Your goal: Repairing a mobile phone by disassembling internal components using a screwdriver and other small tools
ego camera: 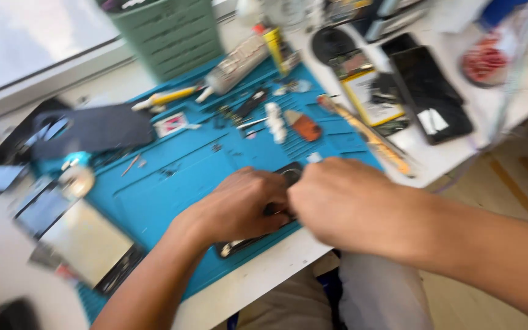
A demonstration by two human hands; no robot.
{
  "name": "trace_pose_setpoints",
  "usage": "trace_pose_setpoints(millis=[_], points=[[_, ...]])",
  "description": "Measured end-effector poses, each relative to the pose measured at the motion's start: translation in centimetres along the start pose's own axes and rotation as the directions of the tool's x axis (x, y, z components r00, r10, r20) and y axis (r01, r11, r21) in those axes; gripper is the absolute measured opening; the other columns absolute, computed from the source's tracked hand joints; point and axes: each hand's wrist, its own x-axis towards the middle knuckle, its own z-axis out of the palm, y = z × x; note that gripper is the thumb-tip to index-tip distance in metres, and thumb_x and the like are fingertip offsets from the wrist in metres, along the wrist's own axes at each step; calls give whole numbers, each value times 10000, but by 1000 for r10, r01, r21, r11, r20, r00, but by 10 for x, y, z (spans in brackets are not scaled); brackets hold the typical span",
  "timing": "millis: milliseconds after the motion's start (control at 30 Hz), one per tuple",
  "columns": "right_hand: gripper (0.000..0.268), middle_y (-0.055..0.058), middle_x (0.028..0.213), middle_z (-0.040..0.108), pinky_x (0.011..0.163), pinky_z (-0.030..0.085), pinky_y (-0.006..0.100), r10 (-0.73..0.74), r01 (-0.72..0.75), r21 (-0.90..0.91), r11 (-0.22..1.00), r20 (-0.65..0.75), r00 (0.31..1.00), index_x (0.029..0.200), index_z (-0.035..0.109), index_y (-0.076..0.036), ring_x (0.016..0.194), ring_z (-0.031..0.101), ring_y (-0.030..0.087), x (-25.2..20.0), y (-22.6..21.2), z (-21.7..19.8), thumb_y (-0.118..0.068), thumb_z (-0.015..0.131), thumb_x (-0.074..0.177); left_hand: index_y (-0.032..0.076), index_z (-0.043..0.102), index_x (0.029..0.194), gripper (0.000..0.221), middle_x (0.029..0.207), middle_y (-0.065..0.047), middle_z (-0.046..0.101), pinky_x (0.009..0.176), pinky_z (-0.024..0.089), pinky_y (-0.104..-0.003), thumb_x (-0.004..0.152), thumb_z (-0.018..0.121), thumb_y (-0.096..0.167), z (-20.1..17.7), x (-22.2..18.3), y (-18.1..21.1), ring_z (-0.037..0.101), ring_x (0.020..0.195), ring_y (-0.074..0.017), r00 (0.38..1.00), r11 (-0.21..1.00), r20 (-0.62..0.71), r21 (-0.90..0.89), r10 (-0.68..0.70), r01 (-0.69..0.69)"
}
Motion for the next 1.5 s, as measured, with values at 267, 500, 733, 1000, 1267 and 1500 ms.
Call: trace_pose_setpoints(millis=[267, 500, 733, 1000, 1267, 1500], points=[[128, 115, 731, 676, 573, 598, 445, -7, 39, -189, 981, 167, 986, 786, 731, -117, 692, 712, 347, 7, -11, 2, -15, 654, 773, 119, 717, 802, 44, 772, -5, 655, 700, 465, -428, 815, 749, 147, 1, 0, -3, 647, 721, -278, 997, 995, 55, 88, -59, 54], [204, 78, 890, 705, 724, 542, 586, 30, -18, -192, 981, 63, 998, 932, 714, -237, 850, 692, 422, 8, -3, 14, -186, 567, 800, 134, 683, 851, 166, 924, -41, 724, 769, 485, -504, 845, 787, 263, 9, 3, -6, 687, 856, -362, 995, 981, 65, 184, -80, 67], [358, 4, 822, 718, 732, 528, 547, 142, -110, -317, 942, 79, 987, 757, 666, -243, 796, 694, 366, -10, 12, 38, -460, 488, 980, 225, 810, 924, 94, 859, 48, 707, 703, 485, -395, 930, 721, 254, 14, 2, 7, 673, 764, -218, 998, 926, 63, 376, 13, -36], [140, 50, 770, 661, 601, 523, 569, -75, 45, -181, 982, -166, 983, 808, 621, -213, 677, 675, 376, -24, 14, 56, -257, 541, 914, 184, 705, 835, 215, 877, -45, 671, 713, 432, -417, 1012, 590, 146, 24, 3, 26, 669, 701, -262, 981, 803, 167, 596, -102, -18], [157, -25, 729, 739, 636, 489, 365, 48, 93, 307, 947, -423, 905, 834, 716, -168, 645, 678, 197, -77, 42, 40, -284, 672, 929, 146, 703, 872, 263, 798, -70, 623, 670, 422, -406, 1092, 592, 238, 34, 5, 27, 618, 637, -232, 982, 682, 176, 726, -61, -88], [143, -43, 609, 704, 426, 379, 204, 358, 302, 629, 717, -703, 615, 851, 790, -95, 457, 487, 32, -102, 66, 128, -236, 783, 830, 130, 678, 860, 179, 812, -86, 623, 673, 414, -429, 1004, 580, 173, 43, 6, 16, 606, 612, -262, 989, 707, 132, 706, -64, -48]])
